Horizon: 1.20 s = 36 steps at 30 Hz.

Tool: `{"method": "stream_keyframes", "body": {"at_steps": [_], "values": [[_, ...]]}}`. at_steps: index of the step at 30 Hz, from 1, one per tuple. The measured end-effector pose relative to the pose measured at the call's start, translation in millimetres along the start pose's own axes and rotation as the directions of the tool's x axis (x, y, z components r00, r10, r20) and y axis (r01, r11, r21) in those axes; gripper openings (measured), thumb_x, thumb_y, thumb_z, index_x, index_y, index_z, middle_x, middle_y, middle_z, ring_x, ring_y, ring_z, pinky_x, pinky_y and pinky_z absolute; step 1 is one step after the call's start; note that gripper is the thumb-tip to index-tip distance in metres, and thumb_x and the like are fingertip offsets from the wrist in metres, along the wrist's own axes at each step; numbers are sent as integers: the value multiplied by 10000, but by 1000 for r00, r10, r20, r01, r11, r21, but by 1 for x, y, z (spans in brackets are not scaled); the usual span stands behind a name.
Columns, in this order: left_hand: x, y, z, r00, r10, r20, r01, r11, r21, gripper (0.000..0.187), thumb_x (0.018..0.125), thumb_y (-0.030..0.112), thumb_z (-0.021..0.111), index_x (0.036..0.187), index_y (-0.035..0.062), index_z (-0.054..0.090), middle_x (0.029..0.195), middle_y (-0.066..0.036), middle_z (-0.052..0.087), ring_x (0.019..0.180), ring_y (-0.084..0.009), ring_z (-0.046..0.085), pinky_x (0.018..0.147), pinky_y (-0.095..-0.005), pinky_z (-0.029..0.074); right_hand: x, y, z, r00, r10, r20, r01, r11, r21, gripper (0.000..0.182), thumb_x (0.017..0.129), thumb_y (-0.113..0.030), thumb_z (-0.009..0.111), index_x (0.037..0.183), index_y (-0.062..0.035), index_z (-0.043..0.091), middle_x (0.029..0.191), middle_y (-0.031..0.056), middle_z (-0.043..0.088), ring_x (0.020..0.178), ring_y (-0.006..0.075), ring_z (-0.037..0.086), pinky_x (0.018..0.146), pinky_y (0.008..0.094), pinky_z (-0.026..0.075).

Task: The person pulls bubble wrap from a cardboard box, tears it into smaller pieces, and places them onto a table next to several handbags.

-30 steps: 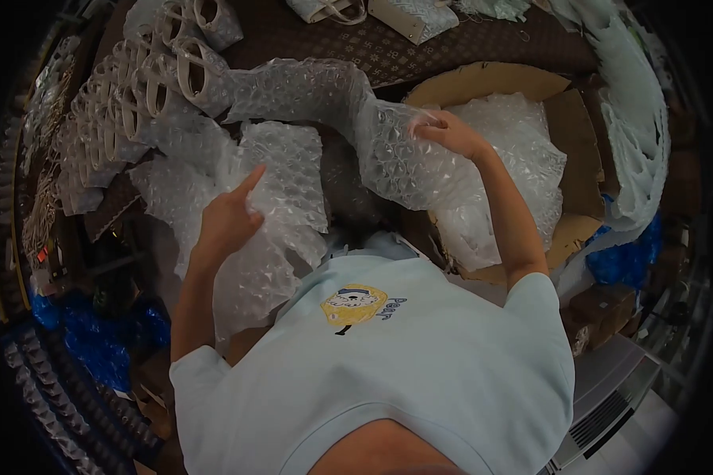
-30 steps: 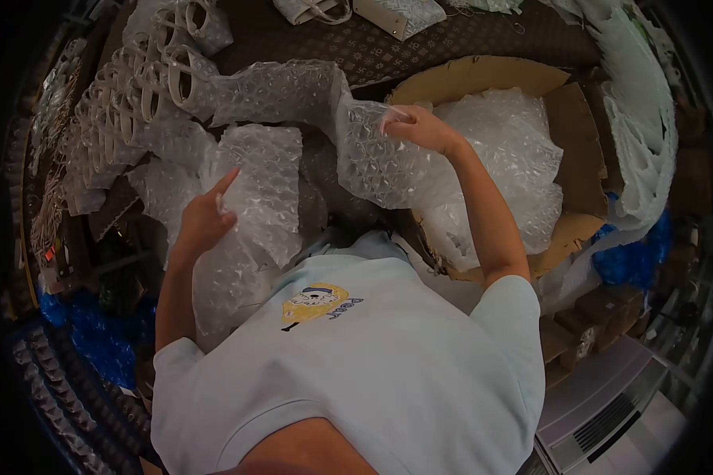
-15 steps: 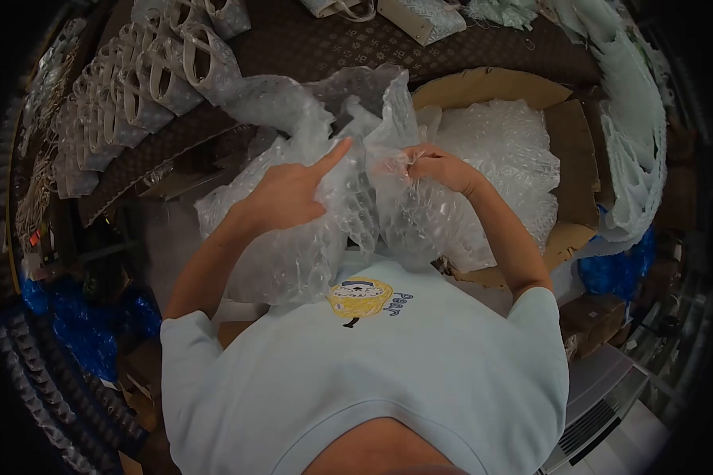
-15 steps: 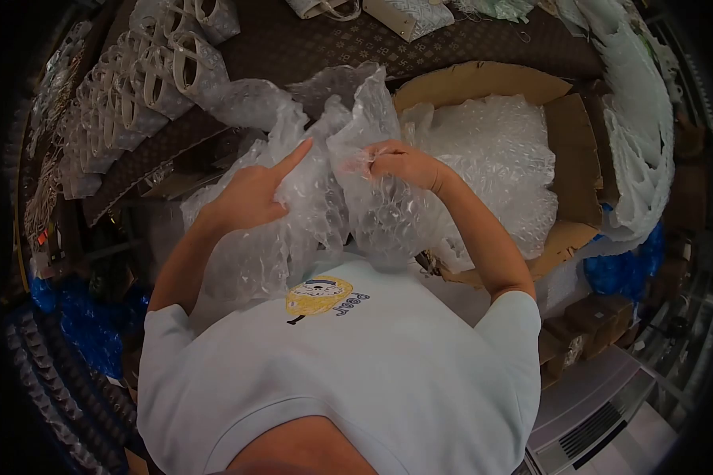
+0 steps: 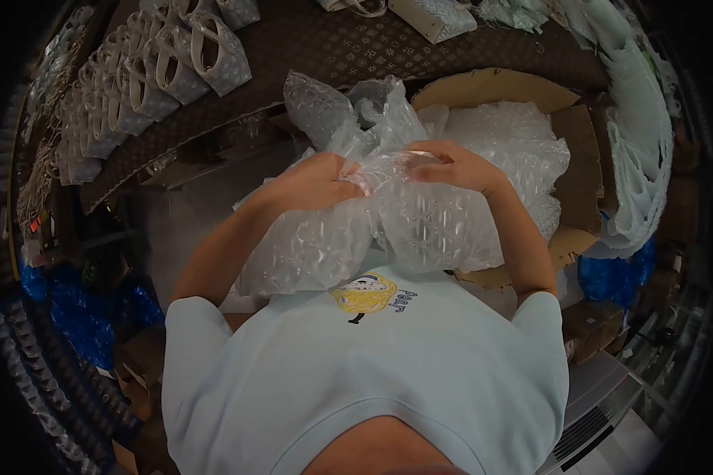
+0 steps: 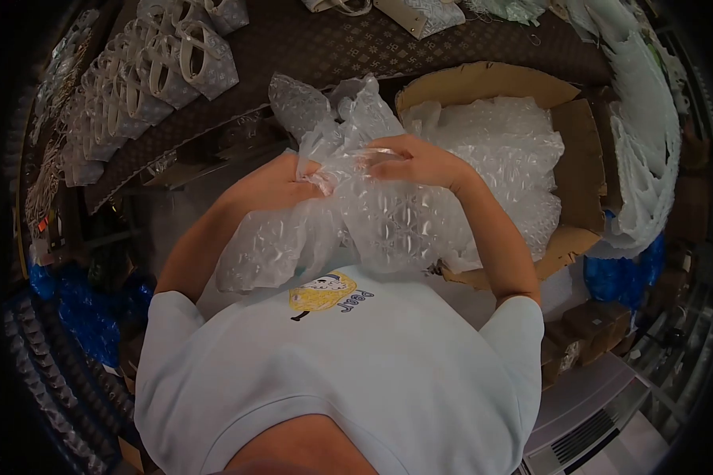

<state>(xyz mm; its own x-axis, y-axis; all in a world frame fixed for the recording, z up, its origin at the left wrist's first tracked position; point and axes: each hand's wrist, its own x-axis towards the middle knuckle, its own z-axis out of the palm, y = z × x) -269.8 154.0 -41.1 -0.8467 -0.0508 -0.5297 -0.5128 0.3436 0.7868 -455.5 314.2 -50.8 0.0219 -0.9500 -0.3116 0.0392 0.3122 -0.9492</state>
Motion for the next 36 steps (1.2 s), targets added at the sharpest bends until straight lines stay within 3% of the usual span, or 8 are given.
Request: {"method": "stream_keyframes", "body": {"at_steps": [4, 10, 15, 16, 21, 26, 28, 36], "values": [[5, 11, 7, 993, -31, -118, 59, 968, 245, 249, 757, 254, 567, 863, 35, 620, 741, -125, 620, 704, -280, 604, 634, -383, 451, 12, -9, 18, 998, -15, 64, 54, 741, -670, 287, 806, -288, 594, 746, -8, 569, 650, 88, 567, 573, 175, 519, 541, 321, 412], [44, -73, 10, 821, -6, -571, 380, 753, 538, 228, 773, 234, 499, 831, 43, 611, 811, -174, 622, 796, -344, 597, 678, -428, 470, 1, 10, 61, 916, -299, 267, 325, 944, -57, 184, 831, -198, 594, 794, -19, 613, 589, 56, 550, 498, 105, 449, 471, 272, 356], [-10, -301, -48, 632, -435, -642, 741, 583, 334, 352, 839, 317, 434, 950, 38, 618, 995, -186, 594, 920, -377, 558, 766, -466, 442, -48, 15, 0, 905, -232, -355, 176, 967, -183, 187, 865, -195, 560, 781, -37, 615, 584, -31, 509, 540, 19, 396, 481, 207, 330], [-41, -317, -48, 831, -280, -481, 557, 444, 702, 322, 860, 269, 401, 1003, 81, 620, 919, -202, 602, 845, -364, 579, 736, -453, 449, -55, 18, -19, 729, -218, -649, 111, 973, -201, 188, 870, -195, 557, 765, -52, 617, 585, -75, 471, 548, 0, 360, 477, 181, 300], [-136, -308, 0, 739, -373, -562, 633, 669, 389, 291, 854, 167, 399, 1027, 119, 627, 705, -192, 585, 658, -286, 593, 629, -401, 468, -91, 71, -104, 81, -302, -950, -721, 641, -265, 313, 839, -365, 557, 935, -73, 619, 705, 111, 602, 611, 218, 573, 564, 340, 434], [-205, -364, 65, 604, -533, -592, 751, 629, 200, 301, 862, 184, 391, 1032, 82, 617, 727, -181, 591, 668, -280, 587, 633, -401, 466, -83, 139, -143, 222, -335, -916, -884, 327, -334, 541, 798, -358, 577, 1245, -92, 426, 1205, 170, 482, 1131, 342, 435, 932, 425, 350], [-245, -376, 111, 437, -673, -597, 822, 568, -38, 314, 865, 209, 391, 1025, 52, 610, 796, -195, 596, 724, -305, 583, 669, -414, 460, -51, 125, -117, 328, -692, -643, -663, 316, -678, 500, 801, -250, 594, 1239, -72, 431, 1232, 161, 453, 1169, 370, 382, 961, 421, 319], [-326, -451, 316, -104, -878, -467, 494, 362, -791, 323, 824, 217, 455, 981, -38, 578, 1033, -221, 575, 938, -393, 538, 785, -426, 433, 72, 122, 39, 779, -559, -284, 144, 600, -787, 440, 770, -145, 619, 1181, -66, 484, 1150, 138, 514, 1134, 336, 435, 937, 407, 345]]}}
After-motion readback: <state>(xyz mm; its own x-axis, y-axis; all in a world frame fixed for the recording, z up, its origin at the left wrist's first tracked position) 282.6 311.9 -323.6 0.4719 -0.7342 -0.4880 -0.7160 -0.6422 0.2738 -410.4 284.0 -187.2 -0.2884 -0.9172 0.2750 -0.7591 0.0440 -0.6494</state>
